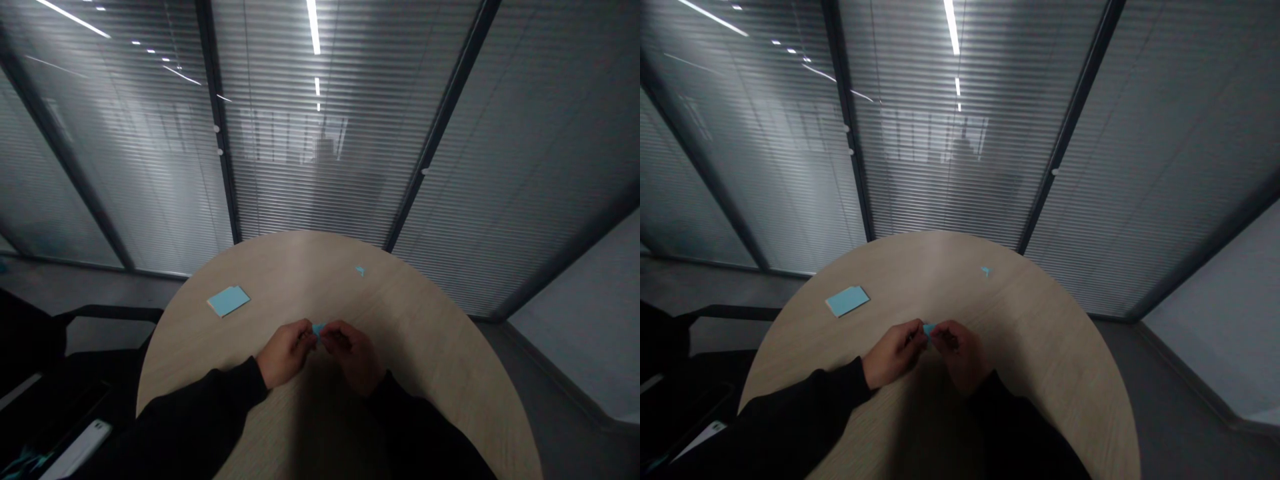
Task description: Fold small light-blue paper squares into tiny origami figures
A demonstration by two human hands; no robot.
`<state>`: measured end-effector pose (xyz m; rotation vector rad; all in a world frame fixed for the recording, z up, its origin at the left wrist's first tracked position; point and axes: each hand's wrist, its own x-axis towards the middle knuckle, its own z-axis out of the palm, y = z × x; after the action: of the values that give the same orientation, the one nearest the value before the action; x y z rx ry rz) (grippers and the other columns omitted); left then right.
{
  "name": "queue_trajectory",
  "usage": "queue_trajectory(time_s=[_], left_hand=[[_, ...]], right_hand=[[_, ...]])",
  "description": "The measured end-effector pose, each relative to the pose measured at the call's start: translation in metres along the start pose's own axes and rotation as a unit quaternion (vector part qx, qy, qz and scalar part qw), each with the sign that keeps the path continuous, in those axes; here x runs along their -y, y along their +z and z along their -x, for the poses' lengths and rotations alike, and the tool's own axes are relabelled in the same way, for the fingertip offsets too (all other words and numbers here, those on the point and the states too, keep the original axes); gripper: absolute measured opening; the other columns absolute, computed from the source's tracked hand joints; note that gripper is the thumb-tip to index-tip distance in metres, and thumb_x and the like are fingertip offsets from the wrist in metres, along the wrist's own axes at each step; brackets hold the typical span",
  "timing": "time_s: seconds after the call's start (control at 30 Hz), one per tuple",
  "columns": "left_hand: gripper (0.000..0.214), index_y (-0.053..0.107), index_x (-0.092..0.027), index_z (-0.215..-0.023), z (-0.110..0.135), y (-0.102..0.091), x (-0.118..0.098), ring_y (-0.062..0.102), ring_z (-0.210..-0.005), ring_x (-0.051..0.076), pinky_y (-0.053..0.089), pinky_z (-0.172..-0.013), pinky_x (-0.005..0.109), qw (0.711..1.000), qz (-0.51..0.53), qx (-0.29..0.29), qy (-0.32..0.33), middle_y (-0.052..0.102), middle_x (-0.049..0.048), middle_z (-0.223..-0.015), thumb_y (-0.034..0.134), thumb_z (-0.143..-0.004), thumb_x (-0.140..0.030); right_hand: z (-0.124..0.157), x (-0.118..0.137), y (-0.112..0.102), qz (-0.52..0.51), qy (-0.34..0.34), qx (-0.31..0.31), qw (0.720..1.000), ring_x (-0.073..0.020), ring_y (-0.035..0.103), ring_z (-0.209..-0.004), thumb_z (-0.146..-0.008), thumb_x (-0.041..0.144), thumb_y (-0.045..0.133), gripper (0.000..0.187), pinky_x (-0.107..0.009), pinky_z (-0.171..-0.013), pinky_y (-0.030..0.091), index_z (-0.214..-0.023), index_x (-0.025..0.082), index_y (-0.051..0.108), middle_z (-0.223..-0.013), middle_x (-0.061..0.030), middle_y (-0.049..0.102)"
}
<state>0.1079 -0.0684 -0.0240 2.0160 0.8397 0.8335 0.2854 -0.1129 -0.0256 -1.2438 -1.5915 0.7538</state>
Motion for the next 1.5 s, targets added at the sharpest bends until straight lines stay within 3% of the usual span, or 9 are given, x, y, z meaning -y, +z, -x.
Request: queue_trajectory(time_s=[0.1,0.27,0.4,0.57,0.73,0.87,1.03,1.23,1.5], left_hand=[[0.022,0.053,-0.017,-0.076,0.001,0.000,0.000,0.046,-0.062,0.013,0.033,-0.058,0.024,0.999,-0.038,-0.003,0.007,0.055,-0.0003,-0.067,0.046,-0.094,-0.029],[0.019,0.054,-0.017,-0.078,0.001,0.000,-0.003,0.046,-0.062,0.014,0.032,-0.057,0.025,0.997,-0.075,0.013,0.002,0.053,-0.0004,-0.067,0.047,-0.092,-0.028],[0.021,0.054,-0.017,-0.080,0.001,0.000,-0.005,0.046,-0.062,0.014,0.033,-0.058,0.025,0.999,-0.039,0.006,-0.004,0.053,-0.0007,-0.068,0.046,-0.093,-0.031],[0.024,0.054,-0.017,-0.078,0.000,0.000,-0.005,0.042,-0.059,0.012,0.031,-0.055,0.025,1.000,-0.007,0.005,-0.022,0.048,-0.0029,-0.064,0.047,-0.093,-0.035],[0.026,0.054,-0.017,-0.073,0.000,0.000,-0.003,0.039,-0.057,0.011,0.028,-0.052,0.024,0.999,0.012,0.029,-0.036,0.043,-0.0043,-0.060,0.053,-0.089,-0.037],[0.027,0.060,-0.015,-0.086,-0.001,-0.002,-0.006,0.041,-0.057,0.011,0.030,-0.052,0.023,0.996,0.071,0.014,-0.054,0.048,-0.0036,-0.063,0.055,-0.088,-0.041],[0.032,0.060,-0.014,-0.086,0.000,-0.003,-0.006,0.039,-0.055,0.010,0.028,-0.051,0.022,0.993,0.104,0.019,-0.059,0.046,-0.0045,-0.061,0.055,-0.088,-0.046],[0.030,0.062,-0.015,-0.084,0.002,-0.003,-0.007,0.039,-0.055,0.010,0.027,-0.050,0.022,0.997,0.044,0.042,-0.054,0.044,-0.0045,-0.060,0.056,-0.087,-0.044],[0.023,0.063,-0.015,-0.077,0.000,-0.003,-0.007,0.044,-0.058,0.012,0.031,-0.053,0.023,0.998,0.029,0.045,-0.037,0.050,-0.0021,-0.062,0.056,-0.088,-0.034]], right_hand=[[-0.001,0.002,-0.001,0.041,-0.013,-0.005,0.999,-0.0155,0.062,-0.069,-0.086,0.032,0.060,0.014,-0.026,-0.063,0.048,-0.093,0.020,0.060,-0.079,-0.0021,0.065],[0.000,0.000,0.001,-0.001,-0.003,-0.009,1.000,-0.0154,0.062,-0.072,-0.081,0.029,0.065,0.023,-0.026,-0.064,0.050,-0.098,0.021,0.052,-0.082,-0.0009,0.063],[-0.001,-0.001,0.002,-0.074,0.015,0.002,0.997,-0.0132,0.059,-0.065,-0.081,0.028,0.064,0.025,-0.025,-0.060,0.048,-0.101,0.022,0.050,-0.075,0.0029,0.060],[-0.001,-0.001,0.004,-0.136,0.042,0.008,0.990,-0.0140,0.062,-0.066,-0.085,0.035,0.060,0.027,-0.027,-0.062,0.050,-0.106,0.021,0.051,-0.078,0.0009,0.064],[-0.001,-0.003,0.003,-0.097,0.033,-0.036,0.994,-0.0161,0.065,-0.070,-0.084,0.036,0.062,0.029,-0.029,-0.065,0.052,-0.107,0.020,0.053,-0.081,-0.0016,0.067],[-0.001,-0.003,-0.001,-0.031,0.016,-0.008,0.999,-0.0184,0.067,-0.077,-0.087,0.038,0.060,0.020,-0.030,-0.070,0.052,-0.094,0.020,0.063,-0.086,-0.0051,0.070],[-0.001,-0.004,-0.001,-0.048,0.005,-0.027,0.998,-0.0186,0.068,-0.080,-0.084,0.039,0.063,0.040,-0.030,-0.073,0.054,-0.118,0.020,0.055,-0.090,-0.0048,0.070],[-0.001,-0.001,-0.003,-0.021,0.071,-0.019,0.997,-0.0152,0.062,-0.063,-0.081,0.044,0.063,0.026,-0.026,-0.058,0.048,-0.081,0.018,0.063,-0.075,-0.0021,0.066],[-0.003,0.004,-0.004,-0.047,0.087,-0.019,0.995,-0.0147,0.059,-0.062,-0.082,0.045,0.060,0.028,-0.025,-0.058,0.046,-0.078,0.018,0.063,-0.066,0.0002,0.062]])
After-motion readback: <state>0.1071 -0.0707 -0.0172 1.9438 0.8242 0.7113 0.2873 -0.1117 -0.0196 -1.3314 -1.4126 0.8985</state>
